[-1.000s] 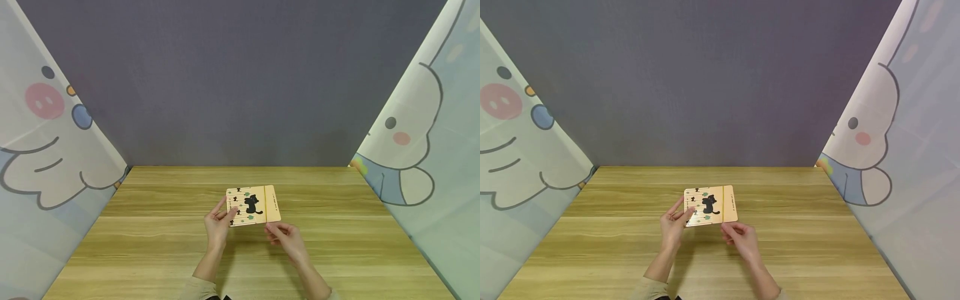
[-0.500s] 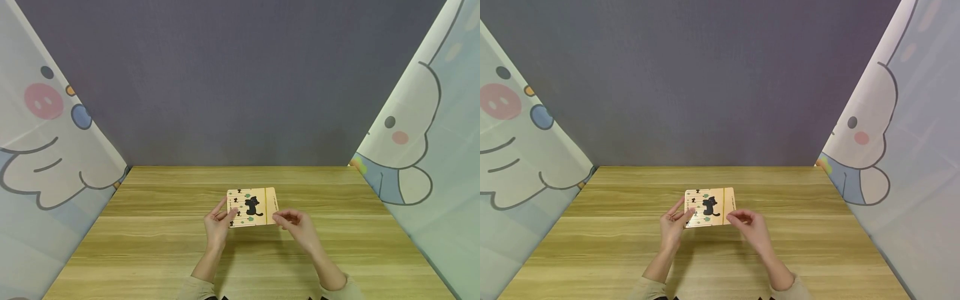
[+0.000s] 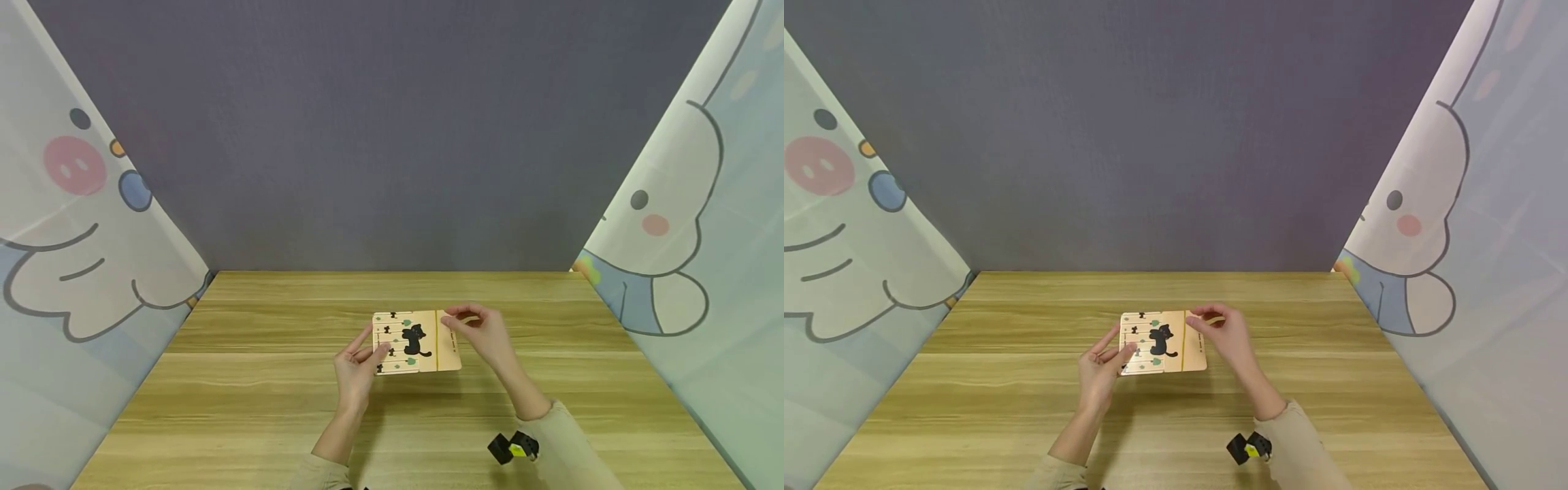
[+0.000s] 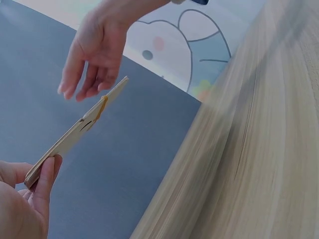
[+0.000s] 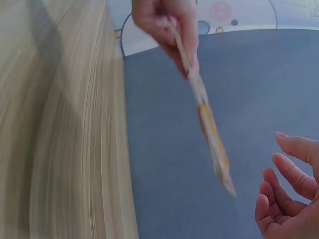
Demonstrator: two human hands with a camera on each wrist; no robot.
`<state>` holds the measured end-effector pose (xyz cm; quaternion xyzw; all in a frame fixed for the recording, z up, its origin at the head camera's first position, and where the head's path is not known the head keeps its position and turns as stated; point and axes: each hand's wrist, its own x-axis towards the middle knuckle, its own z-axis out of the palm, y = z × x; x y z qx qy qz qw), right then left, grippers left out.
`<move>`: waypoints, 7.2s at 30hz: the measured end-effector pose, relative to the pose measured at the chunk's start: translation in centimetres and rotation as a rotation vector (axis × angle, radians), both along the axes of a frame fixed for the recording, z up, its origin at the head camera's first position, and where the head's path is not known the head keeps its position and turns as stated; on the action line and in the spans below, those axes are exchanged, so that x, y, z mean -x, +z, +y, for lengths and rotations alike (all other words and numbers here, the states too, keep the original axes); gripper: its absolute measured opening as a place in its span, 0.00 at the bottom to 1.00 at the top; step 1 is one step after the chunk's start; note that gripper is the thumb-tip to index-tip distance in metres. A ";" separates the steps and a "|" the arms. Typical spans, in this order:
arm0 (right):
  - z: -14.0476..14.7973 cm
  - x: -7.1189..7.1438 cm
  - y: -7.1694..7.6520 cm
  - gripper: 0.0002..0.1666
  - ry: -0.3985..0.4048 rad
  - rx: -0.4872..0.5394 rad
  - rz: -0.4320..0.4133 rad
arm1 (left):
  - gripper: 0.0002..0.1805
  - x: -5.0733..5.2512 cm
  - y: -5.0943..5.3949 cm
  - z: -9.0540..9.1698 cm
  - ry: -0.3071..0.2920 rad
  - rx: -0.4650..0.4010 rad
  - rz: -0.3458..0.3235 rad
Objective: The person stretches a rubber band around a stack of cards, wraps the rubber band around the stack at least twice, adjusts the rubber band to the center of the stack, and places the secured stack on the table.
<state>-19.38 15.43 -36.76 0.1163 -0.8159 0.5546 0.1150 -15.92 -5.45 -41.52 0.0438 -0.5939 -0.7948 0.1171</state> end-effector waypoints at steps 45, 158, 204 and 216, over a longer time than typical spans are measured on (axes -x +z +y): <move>-0.2 2.8 1.0 0.13 0.304 -0.171 -0.101 | 0.27 0.5 -1.4 0.0 0.022 -0.015 0.015; -0.9 4.1 -0.2 0.19 0.125 -0.038 -0.198 | 0.25 -0.8 0.5 0.7 -0.056 0.017 -0.017; -1.8 -5.2 -5.3 0.13 0.282 0.363 -0.455 | 0.25 1.4 -1.1 -1.0 0.088 -0.011 -0.027; -2.8 -4.3 -6.4 0.13 0.056 0.542 -0.550 | 0.25 1.3 -1.0 -0.8 0.083 -0.020 -0.022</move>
